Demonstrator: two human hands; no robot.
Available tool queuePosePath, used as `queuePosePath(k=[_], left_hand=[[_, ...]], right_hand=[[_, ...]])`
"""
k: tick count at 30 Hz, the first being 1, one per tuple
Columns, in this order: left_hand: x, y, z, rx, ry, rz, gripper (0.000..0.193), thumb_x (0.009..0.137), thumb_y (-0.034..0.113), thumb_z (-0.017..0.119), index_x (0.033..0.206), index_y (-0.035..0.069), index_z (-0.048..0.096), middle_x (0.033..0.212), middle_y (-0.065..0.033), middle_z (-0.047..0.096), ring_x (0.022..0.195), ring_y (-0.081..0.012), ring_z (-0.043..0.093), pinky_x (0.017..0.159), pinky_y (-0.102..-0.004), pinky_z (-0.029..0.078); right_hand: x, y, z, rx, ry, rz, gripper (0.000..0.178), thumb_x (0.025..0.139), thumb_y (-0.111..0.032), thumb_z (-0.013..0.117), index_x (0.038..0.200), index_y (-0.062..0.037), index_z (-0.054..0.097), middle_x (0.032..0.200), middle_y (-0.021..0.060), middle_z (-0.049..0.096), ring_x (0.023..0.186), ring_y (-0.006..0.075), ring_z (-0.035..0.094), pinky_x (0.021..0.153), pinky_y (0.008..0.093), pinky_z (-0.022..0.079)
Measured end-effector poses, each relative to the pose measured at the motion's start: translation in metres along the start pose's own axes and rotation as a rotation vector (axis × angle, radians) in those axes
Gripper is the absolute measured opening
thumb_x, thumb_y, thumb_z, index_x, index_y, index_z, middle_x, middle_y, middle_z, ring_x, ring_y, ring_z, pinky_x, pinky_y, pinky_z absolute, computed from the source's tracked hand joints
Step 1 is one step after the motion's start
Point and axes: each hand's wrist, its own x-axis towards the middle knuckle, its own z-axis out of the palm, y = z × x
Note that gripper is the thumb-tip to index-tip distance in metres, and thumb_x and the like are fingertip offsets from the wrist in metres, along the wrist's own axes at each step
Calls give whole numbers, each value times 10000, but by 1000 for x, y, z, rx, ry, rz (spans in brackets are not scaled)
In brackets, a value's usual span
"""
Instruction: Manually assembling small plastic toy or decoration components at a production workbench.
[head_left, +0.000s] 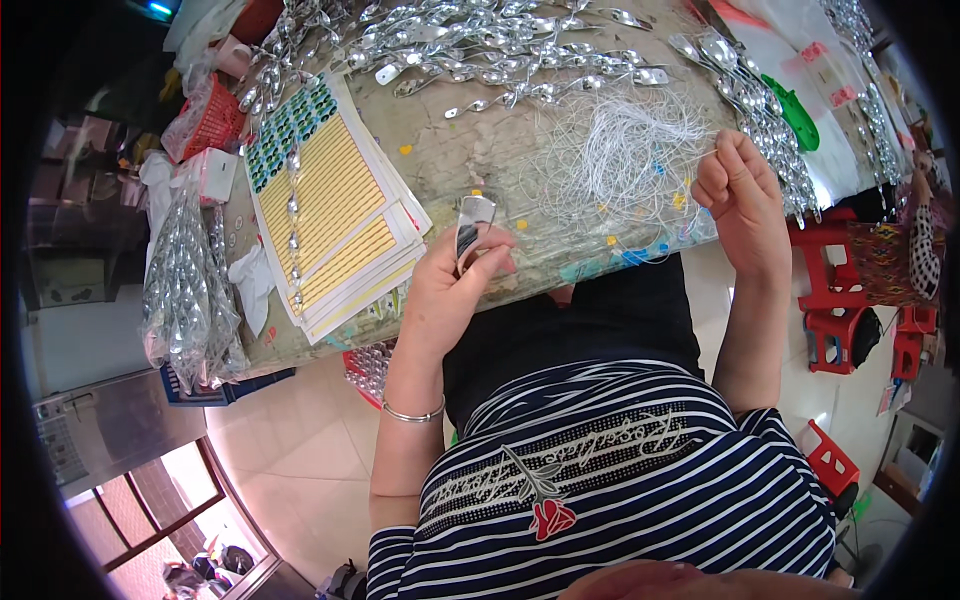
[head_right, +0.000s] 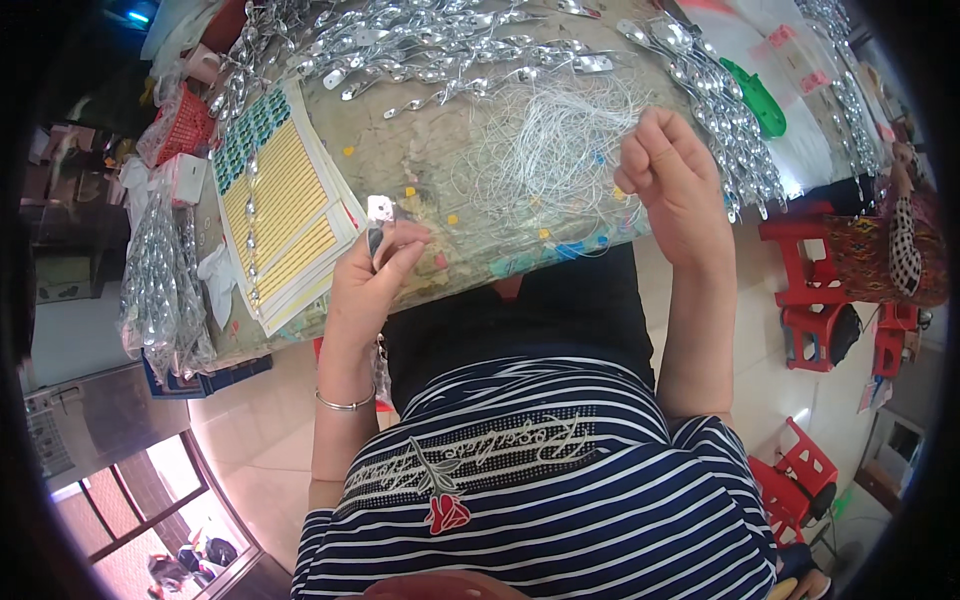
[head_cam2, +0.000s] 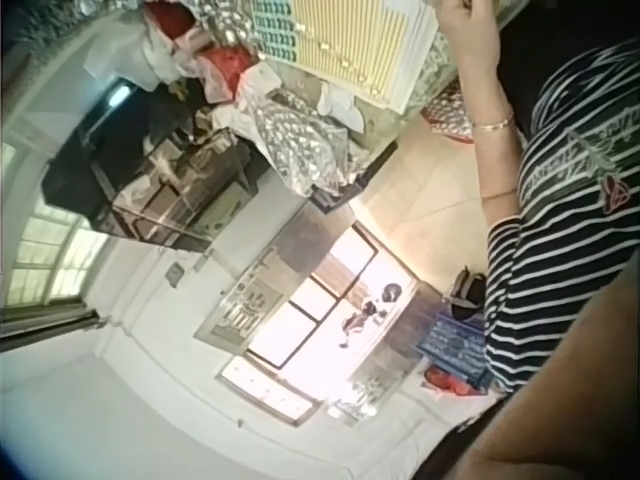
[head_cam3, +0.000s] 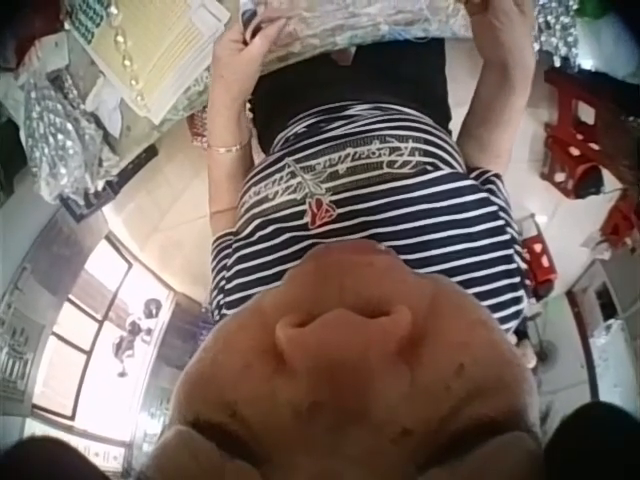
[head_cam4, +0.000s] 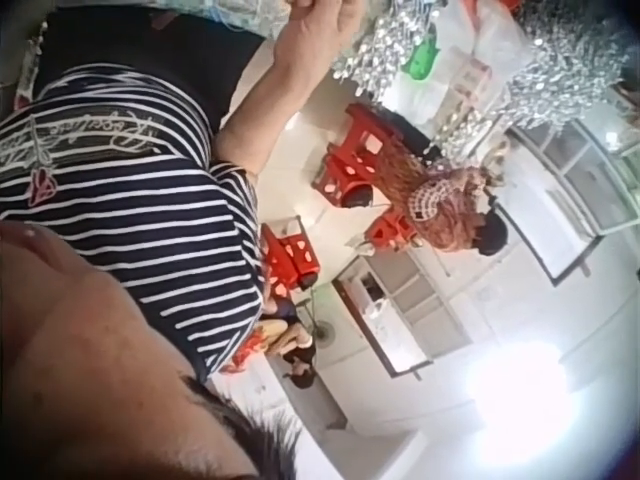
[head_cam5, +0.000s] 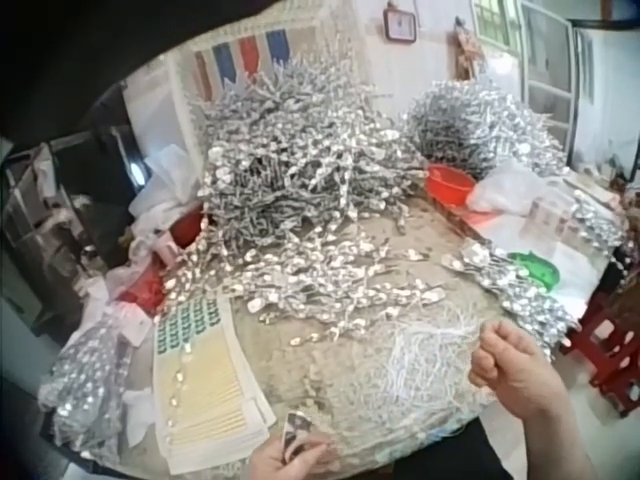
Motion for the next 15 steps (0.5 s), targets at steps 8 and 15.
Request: queuePosePath(k=[8,15], left_hand=[[-3,1,-7,68,144,-156,124,858,113,635,936,20,659,786,28,604,659,-49,476,574,-193,369],[-4,-12,-10,163,123,-138,162,854,139,635,946,11,674,807,5,625,745,-73,522,700,-229,420]], right_hand=[[11,21,-7,-139,44,35,117,977,-189,469,935,-80,478,700,-40,399,602,50,347,575,210,336],[27,57,-20,-635,162,74,268,870,-165,628,1088,-39,535,977,58,616,750,96,537,670,231,418]])
